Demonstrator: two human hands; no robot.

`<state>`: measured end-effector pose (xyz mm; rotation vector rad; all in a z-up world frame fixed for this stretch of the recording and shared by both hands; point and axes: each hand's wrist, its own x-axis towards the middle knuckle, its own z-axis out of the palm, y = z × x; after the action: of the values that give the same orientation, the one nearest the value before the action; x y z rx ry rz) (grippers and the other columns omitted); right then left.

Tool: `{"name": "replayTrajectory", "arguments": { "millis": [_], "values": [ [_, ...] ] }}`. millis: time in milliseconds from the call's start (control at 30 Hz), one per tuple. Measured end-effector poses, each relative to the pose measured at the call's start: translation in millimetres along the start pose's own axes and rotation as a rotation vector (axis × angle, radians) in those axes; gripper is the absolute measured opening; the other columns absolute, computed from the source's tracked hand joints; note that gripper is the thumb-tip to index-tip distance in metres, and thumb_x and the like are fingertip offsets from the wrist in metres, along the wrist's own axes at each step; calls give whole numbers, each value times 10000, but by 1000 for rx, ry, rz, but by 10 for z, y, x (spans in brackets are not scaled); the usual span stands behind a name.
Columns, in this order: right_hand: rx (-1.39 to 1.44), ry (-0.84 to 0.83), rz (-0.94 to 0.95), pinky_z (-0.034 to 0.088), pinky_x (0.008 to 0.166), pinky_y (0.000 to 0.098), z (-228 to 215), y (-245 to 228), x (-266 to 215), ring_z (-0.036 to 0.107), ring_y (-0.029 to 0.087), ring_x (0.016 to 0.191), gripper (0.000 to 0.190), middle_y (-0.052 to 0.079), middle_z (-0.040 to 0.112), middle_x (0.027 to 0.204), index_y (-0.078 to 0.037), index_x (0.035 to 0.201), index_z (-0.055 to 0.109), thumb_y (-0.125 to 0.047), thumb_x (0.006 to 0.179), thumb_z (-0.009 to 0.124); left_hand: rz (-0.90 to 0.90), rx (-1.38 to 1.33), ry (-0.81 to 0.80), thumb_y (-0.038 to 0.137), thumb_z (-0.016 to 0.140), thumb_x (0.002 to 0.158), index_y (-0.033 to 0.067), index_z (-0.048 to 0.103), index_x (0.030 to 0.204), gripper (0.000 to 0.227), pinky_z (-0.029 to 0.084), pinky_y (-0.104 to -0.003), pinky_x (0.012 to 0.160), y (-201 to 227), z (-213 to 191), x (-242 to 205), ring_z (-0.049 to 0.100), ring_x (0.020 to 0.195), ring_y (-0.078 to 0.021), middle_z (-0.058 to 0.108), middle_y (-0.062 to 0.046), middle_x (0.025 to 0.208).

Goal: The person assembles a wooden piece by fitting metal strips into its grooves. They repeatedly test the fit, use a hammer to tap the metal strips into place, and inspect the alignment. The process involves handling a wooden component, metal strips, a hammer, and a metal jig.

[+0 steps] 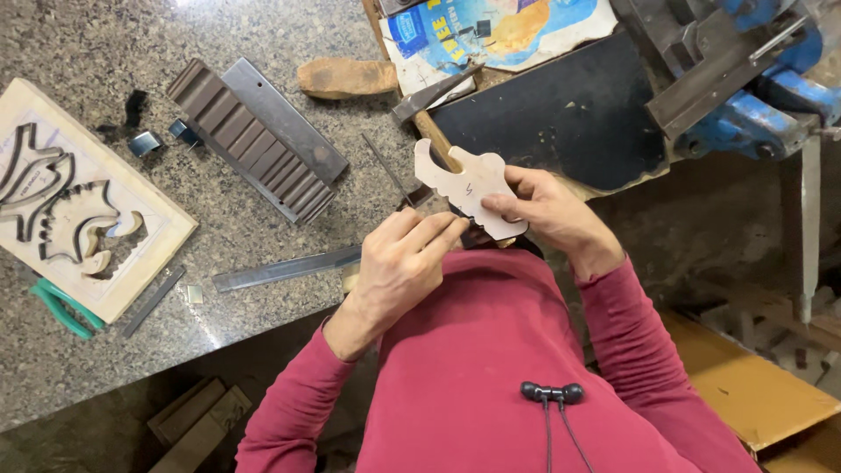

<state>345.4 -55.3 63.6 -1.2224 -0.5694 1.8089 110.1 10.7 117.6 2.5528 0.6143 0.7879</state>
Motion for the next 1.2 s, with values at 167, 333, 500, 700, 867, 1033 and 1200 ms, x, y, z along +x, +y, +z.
{"name": "replayTrajectory", "arguments": {
  "millis": [167, 333, 500, 700, 867, 1033, 1200],
  "values": [
    [-52, -1, -8, 538, 754, 229, 27, 10, 55, 649, 44, 908, 436, 18, 712, 1092, 17, 1386, 605, -164, 994, 672, -5, -8, -22, -22, 729, 756, 26, 742, 1104, 352, 528, -335, 729, -79, 22, -30, 594, 798, -198, 695, -36, 1060],
    [-115, 24, -61, 551, 810, 222, 56, 96, 157, 652, 35, 960, 428, 3, 706, 1134, -11, 1395, 587, -165, 1002, 650, -51, 3, -69, -28, 703, 687, 59, 753, 1102, 426, 533, -321, 709, -201, 83, -86, 590, 775, -198, 710, -9, 1054],
    [-97, 83, -100, 575, 791, 243, -12, 315, 301, 684, 67, 948, 424, 31, 718, 1126, -6, 1379, 561, -165, 997, 652, -52, -10, -83, -18, 699, 696, 80, 749, 1120, 438, 543, -319, 734, -215, 142, -143, 597, 800, -195, 703, 5, 1055],
    [34, 315, -54, 598, 778, 289, -414, 451, 531, 752, 201, 869, 410, 135, 772, 1075, 63, 1299, 630, -262, 1051, 640, -88, -54, -8, -44, 702, 707, 73, 765, 1072, 389, 543, -314, 704, -276, 115, -172, 616, 788, -197, 727, -13, 1038],
    [-845, 883, -426, 577, 809, 328, -537, 481, 103, 726, 219, 968, 465, 155, 695, 1165, 36, 1348, 614, -211, 981, 758, -180, -106, 78, -52, 726, 780, 97, 770, 1070, 329, 551, -318, 730, -291, 54, -87, 637, 821, -198, 735, -7, 1038],
    [-844, 1081, -481, 568, 926, 329, -778, 540, -706, 728, 216, 1057, 320, 126, 699, 1231, -9, 1323, 671, -185, 1061, 725, -250, -152, 149, -55, 730, 796, 116, 772, 1088, 341, 557, -339, 794, -245, 198, 261, 657, 885, -216, 736, -17, 1048],
    [-1203, 1359, -364, 526, 1033, 432, -1768, 1011, -1719, 662, 332, 1182, 372, 170, 644, 1316, -26, 1361, 646, -228, 1075, 772, -313, -178, 249, 16, 784, 886, 122, 781, 1102, 241, 537, -345, 801, -120, 707, 936, 658, 890, -224, 744, -15, 1024]
  ]
}}
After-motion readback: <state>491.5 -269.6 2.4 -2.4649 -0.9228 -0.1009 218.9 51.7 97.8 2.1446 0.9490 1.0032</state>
